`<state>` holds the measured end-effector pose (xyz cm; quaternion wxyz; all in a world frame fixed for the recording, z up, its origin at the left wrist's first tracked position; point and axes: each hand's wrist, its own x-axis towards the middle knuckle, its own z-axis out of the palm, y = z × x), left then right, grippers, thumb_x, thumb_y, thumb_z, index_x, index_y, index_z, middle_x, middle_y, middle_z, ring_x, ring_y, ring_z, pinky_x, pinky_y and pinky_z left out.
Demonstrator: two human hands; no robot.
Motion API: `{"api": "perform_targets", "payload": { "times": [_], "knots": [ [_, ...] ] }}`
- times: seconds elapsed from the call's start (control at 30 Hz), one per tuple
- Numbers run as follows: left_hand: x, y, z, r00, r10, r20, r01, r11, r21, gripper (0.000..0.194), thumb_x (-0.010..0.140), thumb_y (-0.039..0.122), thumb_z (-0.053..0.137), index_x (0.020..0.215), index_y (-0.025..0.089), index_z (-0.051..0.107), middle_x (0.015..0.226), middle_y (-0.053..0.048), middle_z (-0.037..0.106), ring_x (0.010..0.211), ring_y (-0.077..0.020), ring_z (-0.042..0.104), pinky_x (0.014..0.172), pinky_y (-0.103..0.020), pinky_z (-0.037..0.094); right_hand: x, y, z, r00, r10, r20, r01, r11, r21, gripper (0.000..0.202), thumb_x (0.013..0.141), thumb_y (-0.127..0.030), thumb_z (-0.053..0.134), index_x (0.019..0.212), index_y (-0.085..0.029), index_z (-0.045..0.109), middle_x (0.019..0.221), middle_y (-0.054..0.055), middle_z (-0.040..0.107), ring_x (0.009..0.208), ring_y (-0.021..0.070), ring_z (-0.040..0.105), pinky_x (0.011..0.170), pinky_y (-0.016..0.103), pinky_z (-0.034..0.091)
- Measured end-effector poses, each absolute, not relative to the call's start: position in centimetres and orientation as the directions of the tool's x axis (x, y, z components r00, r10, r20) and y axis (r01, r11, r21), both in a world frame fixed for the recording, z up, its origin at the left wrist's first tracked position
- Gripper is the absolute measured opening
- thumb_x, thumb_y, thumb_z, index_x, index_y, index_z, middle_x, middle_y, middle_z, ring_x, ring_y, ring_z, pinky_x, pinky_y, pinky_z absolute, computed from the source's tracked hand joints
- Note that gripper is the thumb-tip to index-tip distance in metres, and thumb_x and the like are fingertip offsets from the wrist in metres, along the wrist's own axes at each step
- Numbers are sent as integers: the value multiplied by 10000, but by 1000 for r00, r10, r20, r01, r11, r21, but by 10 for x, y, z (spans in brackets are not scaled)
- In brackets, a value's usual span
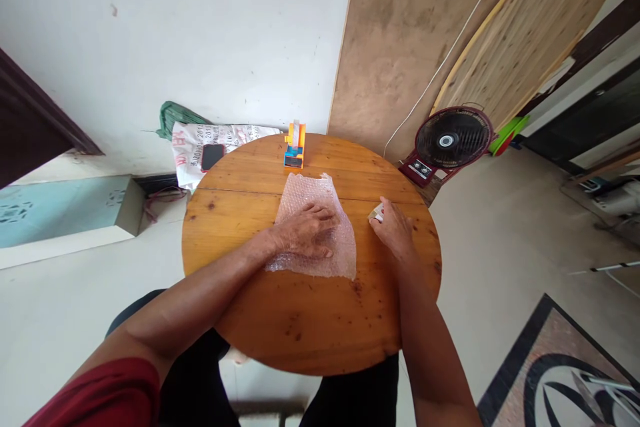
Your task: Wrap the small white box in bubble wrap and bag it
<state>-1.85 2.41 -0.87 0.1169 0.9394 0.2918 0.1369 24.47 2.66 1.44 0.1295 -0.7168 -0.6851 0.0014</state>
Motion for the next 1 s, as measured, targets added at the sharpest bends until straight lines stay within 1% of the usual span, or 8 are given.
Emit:
{"api": "perform_targets", "payload": {
  "times": [0.1, 0.2, 0.3, 0.37, 0.5, 0.6, 0.8, 1.0],
  "knots": [
    [-19, 24, -8, 794, 581, 179, 519, -802, 296, 793, 782, 614, 626, 1432, 198, 442, 1475, -159, 448, 1366, -353, 393, 1142, -530, 231, 241, 28, 19, 128, 978, 162, 958, -80, -275, 634, 799, -311, 594, 1392, -119, 481, 1245, 206, 640, 1118, 369, 594, 952, 525, 411],
    [-19, 24, -6, 791, 580, 192, 519, -804, 292, 769, 779, 609, 627, 1401, 184, 474, 1448, -157, 474, 1336, -350, 418, 1136, -520, 235, 235, 24, 27, 144, 969, 201, 833, -9, -554, 656, 778, -399, 636, 1376, -165, 502, 1169, 158, 672, 1061, 322, 622, 932, 476, 455],
    [-19, 24, -3, 799, 561, 219, 495, -818, 292, 717, 771, 594, 637, 1351, 189, 521, 1361, -141, 545, 1283, -337, 458, 1122, -503, 260, 227, 11, 38, -59, 980, 189, 494, 193, -848, 634, 794, -393, 626, 1384, -212, 482, 1164, 106, 664, 1028, 255, 631, 879, 392, 499],
    [-18, 23, -2, 797, 561, 223, 492, -818, 297, 705, 768, 578, 646, 1345, 194, 523, 1337, -136, 560, 1276, -333, 463, 1118, -496, 268, 220, -1, 45, -264, 954, 141, 292, 218, -931, 612, 789, -367, 648, 1367, -231, 501, 1144, 78, 662, 998, 232, 629, 850, 358, 504],
    [-16, 21, -2, 771, 602, 208, 527, -786, 322, 740, 761, 499, 680, 1402, 211, 449, 1394, -130, 526, 1310, -319, 445, 1126, -474, 261, 202, -22, 53, -625, 780, -31, 183, 107, -977, 619, 752, -351, 728, 1337, -261, 547, 1093, 37, 658, 954, 208, 622, 837, 335, 491],
    [-15, 21, -3, 754, 634, 172, 560, -757, 337, 805, 794, 487, 652, 1476, 212, 324, 1438, -135, 494, 1343, -312, 421, 1141, -473, 224, 189, -26, 47, -730, 676, -98, 166, 36, -986, 626, 750, -352, 747, 1336, -254, 549, 1057, 27, 654, 926, 185, 618, 831, 320, 484],
    [-16, 23, -4, 763, 626, 162, 535, -752, 385, 841, 748, 537, 685, 1458, 244, 339, 1518, -102, 411, 1396, -304, 367, 1152, -463, 238, 183, -14, 27, -633, 774, -29, 103, 47, -994, 583, 769, -365, 724, 1316, -253, 558, 1067, 22, 652, 969, 183, 603, 871, 323, 471],
    [-20, 26, 6, 754, 614, 233, 461, -748, 477, 682, 729, 369, 709, 1355, 238, 473, 1391, -80, 535, 1298, -268, 479, 1111, -438, 356, 185, -1, 17, -463, 886, -18, 113, 39, -993, 556, 737, -362, 718, 1256, -226, 573, 1056, 23, 678, 977, 189, 620, 869, 327, 482]
  ]
}}
